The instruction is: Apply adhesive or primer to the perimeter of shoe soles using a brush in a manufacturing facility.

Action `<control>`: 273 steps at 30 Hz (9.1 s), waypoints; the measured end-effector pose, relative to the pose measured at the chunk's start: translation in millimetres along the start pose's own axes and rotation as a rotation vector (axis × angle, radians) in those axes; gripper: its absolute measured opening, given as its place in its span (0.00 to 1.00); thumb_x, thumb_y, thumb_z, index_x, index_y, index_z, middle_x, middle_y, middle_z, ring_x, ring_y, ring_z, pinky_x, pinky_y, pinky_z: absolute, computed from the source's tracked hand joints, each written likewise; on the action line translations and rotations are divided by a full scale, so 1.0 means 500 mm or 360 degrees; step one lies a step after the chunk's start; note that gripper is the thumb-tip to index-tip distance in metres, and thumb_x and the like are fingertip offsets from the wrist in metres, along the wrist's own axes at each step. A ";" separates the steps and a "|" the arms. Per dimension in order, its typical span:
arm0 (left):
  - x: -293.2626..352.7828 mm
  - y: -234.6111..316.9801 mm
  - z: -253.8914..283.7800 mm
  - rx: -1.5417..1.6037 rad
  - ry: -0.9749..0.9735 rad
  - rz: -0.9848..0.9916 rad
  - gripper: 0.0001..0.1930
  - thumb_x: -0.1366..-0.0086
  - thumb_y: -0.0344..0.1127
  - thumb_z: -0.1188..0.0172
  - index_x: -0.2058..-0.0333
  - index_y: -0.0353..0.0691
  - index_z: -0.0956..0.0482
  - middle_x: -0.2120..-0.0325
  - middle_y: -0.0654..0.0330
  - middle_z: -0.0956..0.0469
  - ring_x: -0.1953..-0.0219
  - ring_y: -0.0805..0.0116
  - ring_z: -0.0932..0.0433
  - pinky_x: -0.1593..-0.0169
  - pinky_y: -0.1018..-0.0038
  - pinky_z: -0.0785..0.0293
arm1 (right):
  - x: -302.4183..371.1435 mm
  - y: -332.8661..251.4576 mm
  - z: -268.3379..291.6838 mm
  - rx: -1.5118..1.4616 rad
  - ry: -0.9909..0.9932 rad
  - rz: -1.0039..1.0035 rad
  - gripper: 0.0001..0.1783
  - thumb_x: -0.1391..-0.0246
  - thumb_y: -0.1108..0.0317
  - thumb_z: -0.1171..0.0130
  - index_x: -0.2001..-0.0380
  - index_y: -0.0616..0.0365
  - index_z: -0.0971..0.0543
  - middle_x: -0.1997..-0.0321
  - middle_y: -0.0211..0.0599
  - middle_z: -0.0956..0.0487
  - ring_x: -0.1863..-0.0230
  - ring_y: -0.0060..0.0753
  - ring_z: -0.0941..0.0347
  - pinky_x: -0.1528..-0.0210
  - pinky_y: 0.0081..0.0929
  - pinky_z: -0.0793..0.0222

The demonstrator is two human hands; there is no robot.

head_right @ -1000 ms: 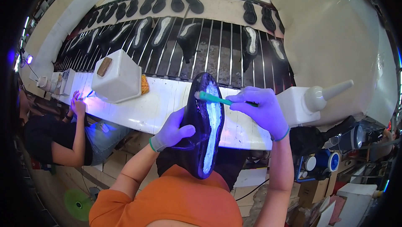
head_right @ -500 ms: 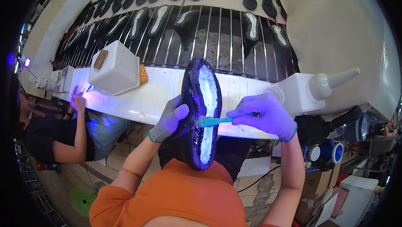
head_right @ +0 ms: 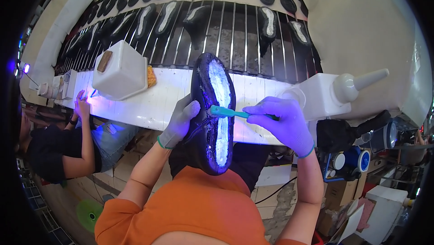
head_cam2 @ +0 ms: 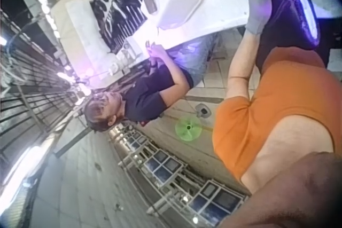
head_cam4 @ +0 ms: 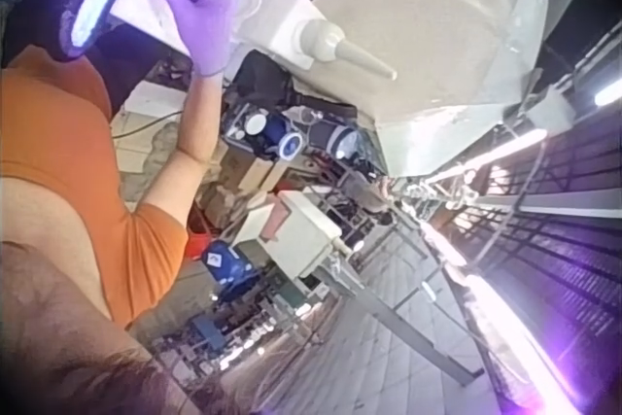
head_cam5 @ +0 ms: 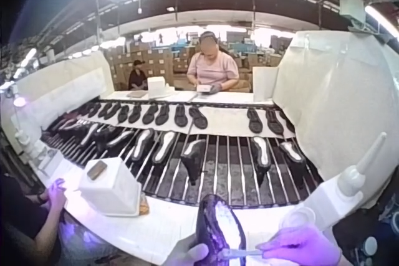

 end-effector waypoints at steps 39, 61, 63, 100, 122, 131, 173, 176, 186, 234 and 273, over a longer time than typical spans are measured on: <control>0.061 -0.138 -0.068 0.1195 -0.0636 0.1351 0.23 0.29 0.49 0.50 0.43 0.40 0.31 0.51 0.59 0.23 0.55 0.71 0.21 0.48 0.76 0.24 | -0.051 -0.014 -0.033 -0.0328 -0.0896 0.0234 0.12 0.56 0.70 0.29 0.64 0.59 0.15 0.71 0.36 0.17 0.71 0.28 0.20 0.66 0.25 0.27; 0.111 -0.130 -0.046 -0.0187 -0.1254 0.0776 0.20 0.39 0.34 0.39 0.47 0.48 0.24 0.49 0.58 0.22 0.46 0.67 0.24 0.38 0.73 0.33 | -0.112 -0.036 -0.031 -0.0131 -0.1129 0.0202 0.12 0.58 0.71 0.28 0.67 0.57 0.14 0.74 0.34 0.18 0.72 0.26 0.21 0.68 0.23 0.29; 0.110 -0.089 -0.062 -0.0157 -0.1321 0.0758 0.20 0.40 0.34 0.38 0.48 0.45 0.23 0.50 0.59 0.22 0.48 0.66 0.23 0.41 0.71 0.30 | -0.109 -0.037 -0.028 -0.0049 -0.1211 0.0265 0.11 0.58 0.70 0.29 0.67 0.57 0.14 0.74 0.34 0.18 0.73 0.26 0.22 0.69 0.23 0.29; -0.081 -0.106 0.038 0.0632 0.0300 0.0449 0.40 0.36 0.73 0.66 0.59 0.37 0.26 0.82 0.54 0.25 0.85 0.61 0.25 0.82 0.69 0.27 | -0.062 0.071 0.055 -0.0496 -0.0075 -0.0098 0.13 0.55 0.74 0.33 0.62 0.58 0.15 0.72 0.28 0.20 0.72 0.14 0.30 0.70 0.15 0.38; -0.032 -0.091 -0.025 -0.0710 0.0074 -0.0402 0.12 0.33 0.29 0.50 0.52 0.37 0.29 0.59 0.59 0.24 0.55 0.73 0.24 0.51 0.76 0.27 | -0.090 -0.039 0.060 -0.0086 -0.0347 0.0396 0.16 0.59 0.71 0.28 0.63 0.57 0.14 0.70 0.37 0.17 0.69 0.28 0.23 0.66 0.23 0.29; -0.045 -0.154 0.003 0.0213 0.0031 0.0184 0.14 0.28 0.37 0.55 0.49 0.39 0.29 0.57 0.61 0.25 0.53 0.72 0.25 0.47 0.75 0.28 | -0.091 -0.029 0.060 -0.0127 -0.0343 0.0406 0.15 0.59 0.70 0.29 0.63 0.57 0.14 0.70 0.37 0.17 0.70 0.27 0.23 0.66 0.23 0.29; -0.093 -0.022 0.105 -0.0050 -0.0016 0.0053 0.37 0.50 0.35 0.35 0.41 0.41 0.39 0.65 0.63 0.28 0.70 0.76 0.28 0.67 0.78 0.30 | 0.150 0.341 -0.200 -0.0519 0.1572 -0.0563 0.11 0.44 0.74 0.42 0.59 0.66 0.18 0.72 0.31 0.21 0.74 0.18 0.31 0.71 0.20 0.36; -0.226 0.012 0.082 -0.0308 0.0111 -0.0249 0.36 0.48 0.31 0.34 0.41 0.39 0.39 0.63 0.64 0.28 0.63 0.76 0.29 0.60 0.77 0.29 | 0.156 0.350 -0.199 -0.0543 0.1614 -0.0571 0.12 0.43 0.73 0.43 0.58 0.66 0.18 0.72 0.30 0.20 0.77 0.15 0.33 0.74 0.19 0.38; -0.326 -0.248 0.131 -0.1417 0.0712 -0.0441 0.53 0.40 0.49 0.37 0.32 0.30 0.66 0.33 0.34 0.54 0.30 0.44 0.54 0.30 0.64 0.53 | 0.030 0.251 -0.107 -0.0488 0.1391 -0.0584 0.14 0.46 0.69 0.38 0.57 0.63 0.18 0.68 0.31 0.18 0.69 0.18 0.29 0.65 0.21 0.34; -0.040 -0.174 -0.037 0.0284 0.0592 -0.0261 0.22 0.45 0.33 0.32 0.51 0.37 0.25 0.56 0.60 0.24 0.54 0.66 0.25 0.46 0.67 0.28 | 0.100 0.179 0.078 -0.0684 0.0960 -0.0675 0.17 0.35 0.59 0.50 0.55 0.55 0.17 0.82 0.15 0.34 0.81 0.09 0.44 0.79 0.14 0.49; 0.036 -0.173 -0.062 -0.1206 0.0310 -0.0681 0.40 0.49 0.39 0.28 0.39 0.38 0.39 0.45 0.51 0.34 0.41 0.52 0.36 0.35 0.54 0.49 | 0.072 0.076 -0.042 -0.0732 0.0835 -0.0742 0.11 0.53 0.76 0.42 0.65 0.65 0.16 0.76 0.27 0.24 0.82 0.14 0.37 0.81 0.14 0.45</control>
Point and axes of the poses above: each hand's wrist, its own x-axis away from the middle knuckle, its own z-axis out of the back of the hand, y = z × x, the point moved 3 cm from there along -x, towards the middle knuckle
